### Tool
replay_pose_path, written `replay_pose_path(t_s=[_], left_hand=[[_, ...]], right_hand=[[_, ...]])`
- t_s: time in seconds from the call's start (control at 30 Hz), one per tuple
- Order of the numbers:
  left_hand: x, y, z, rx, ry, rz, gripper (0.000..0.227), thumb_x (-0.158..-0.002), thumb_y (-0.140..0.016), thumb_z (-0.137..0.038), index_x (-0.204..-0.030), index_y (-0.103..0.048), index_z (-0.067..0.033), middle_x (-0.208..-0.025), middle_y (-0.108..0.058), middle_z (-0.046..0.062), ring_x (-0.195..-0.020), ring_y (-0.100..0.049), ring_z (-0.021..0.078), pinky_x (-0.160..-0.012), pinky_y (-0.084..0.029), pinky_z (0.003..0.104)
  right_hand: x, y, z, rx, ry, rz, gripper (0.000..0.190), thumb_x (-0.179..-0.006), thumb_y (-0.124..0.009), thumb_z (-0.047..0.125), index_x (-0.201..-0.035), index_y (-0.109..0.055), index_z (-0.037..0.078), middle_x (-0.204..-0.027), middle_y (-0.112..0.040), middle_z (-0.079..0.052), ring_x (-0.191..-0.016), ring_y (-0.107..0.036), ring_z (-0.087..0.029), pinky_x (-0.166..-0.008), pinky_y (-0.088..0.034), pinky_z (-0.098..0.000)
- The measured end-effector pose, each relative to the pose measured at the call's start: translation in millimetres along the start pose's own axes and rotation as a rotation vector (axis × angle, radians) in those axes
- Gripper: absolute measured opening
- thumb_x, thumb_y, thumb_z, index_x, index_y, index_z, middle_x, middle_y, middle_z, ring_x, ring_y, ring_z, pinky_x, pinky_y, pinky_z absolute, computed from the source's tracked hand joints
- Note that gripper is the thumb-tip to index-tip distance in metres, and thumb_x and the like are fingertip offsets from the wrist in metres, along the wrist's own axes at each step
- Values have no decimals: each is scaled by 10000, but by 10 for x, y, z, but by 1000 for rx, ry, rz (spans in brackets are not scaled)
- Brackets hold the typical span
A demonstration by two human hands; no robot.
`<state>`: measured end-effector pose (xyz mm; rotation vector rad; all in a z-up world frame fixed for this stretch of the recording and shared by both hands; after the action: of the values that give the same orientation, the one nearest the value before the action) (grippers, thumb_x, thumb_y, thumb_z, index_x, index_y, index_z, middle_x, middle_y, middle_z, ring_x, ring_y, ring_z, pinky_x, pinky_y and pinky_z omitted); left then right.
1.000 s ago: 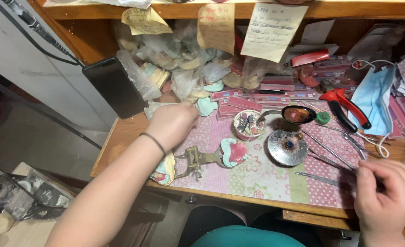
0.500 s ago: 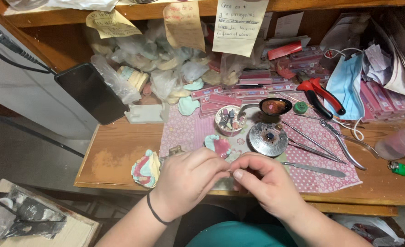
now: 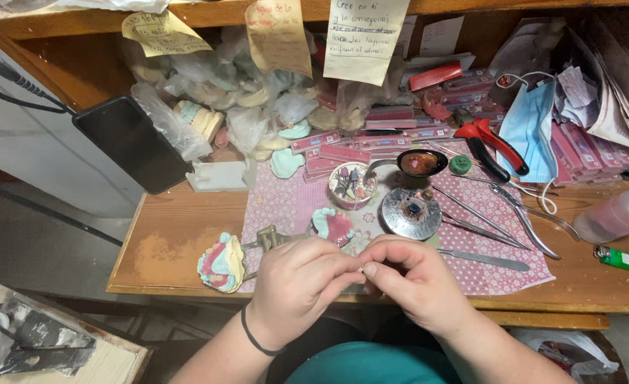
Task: The person works on a dental mold clamped to a table, using a metal tool to shape and smooth pink material on the mold. They repeatedly pick up and set down the tool, then handle a small piece of material with their fingers before returning to the mold.
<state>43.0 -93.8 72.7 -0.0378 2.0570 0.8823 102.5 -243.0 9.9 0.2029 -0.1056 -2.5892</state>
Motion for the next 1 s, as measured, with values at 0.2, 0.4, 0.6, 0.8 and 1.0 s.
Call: replay_pose_path(t_s=[0.2, 0.4, 0.6, 0.8, 1.0], left_hand=[[26, 1, -65, -59, -100, -11, 78, -1004, -715, -160, -989, -724, -85, -890, -657, 62, -721, -635, 247, -635, -521, 371], [22, 4, -139, -187, -152, -44, 74, -1021, -694, -164, -1025, -737, -103, -883, -662, 19, -696, -618, 229, -581, -453, 360], [66, -7, -105, -141, -128, -67, 95, -1018, -694, -164, -1072, -733, -96, -864, -670, 24, -715, -637, 218, -624, -483, 347], [136, -68, -7, -18, -41, -36, 96, -993, -728, -169, -1053, -725, -93, -895, -700, 44, -730, -669, 229, -628, -498, 361], [176, -99, 77, 139, 88, -77, 106, -949, -759, -171, -1009, -761, -84, -898, -714, 52, -726, -692, 202, -671, -553, 318]], right_hand=[[-12, 37, -68, 48, -17, -29, 114, -890, -702, 94, -863, -803, 48, -790, -722, -12, -697, -641, -111, -652, -515, -253], [-13, 28, 76, 258, 146, -60, 130, -887, -677, 162, -837, -780, 100, -787, -734, 15, -722, -671, -117, -694, -527, -262], [9, -22, 175, 383, 257, -69, 140, -933, -637, 190, -891, -746, 113, -833, -724, 5, -743, -674, -141, -709, -532, -280], [7, -24, 159, 399, 265, -71, 137, -916, -618, 202, -848, -711, 126, -785, -684, 12, -709, -644, -146, -688, -508, -288], [35, -33, -29, 94, 110, -45, 178, -928, -644, 222, -810, -711, 107, -764, -667, 18, -710, -600, -119, -689, -488, -274]])
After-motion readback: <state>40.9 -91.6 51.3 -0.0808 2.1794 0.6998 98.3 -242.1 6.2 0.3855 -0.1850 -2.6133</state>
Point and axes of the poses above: each hand's wrist, its own x-axis away from the middle knuckle, its own y-axis out of the back of the hand, z = x × y, the point moved 7 cm from there along -x, towards the middle knuckle
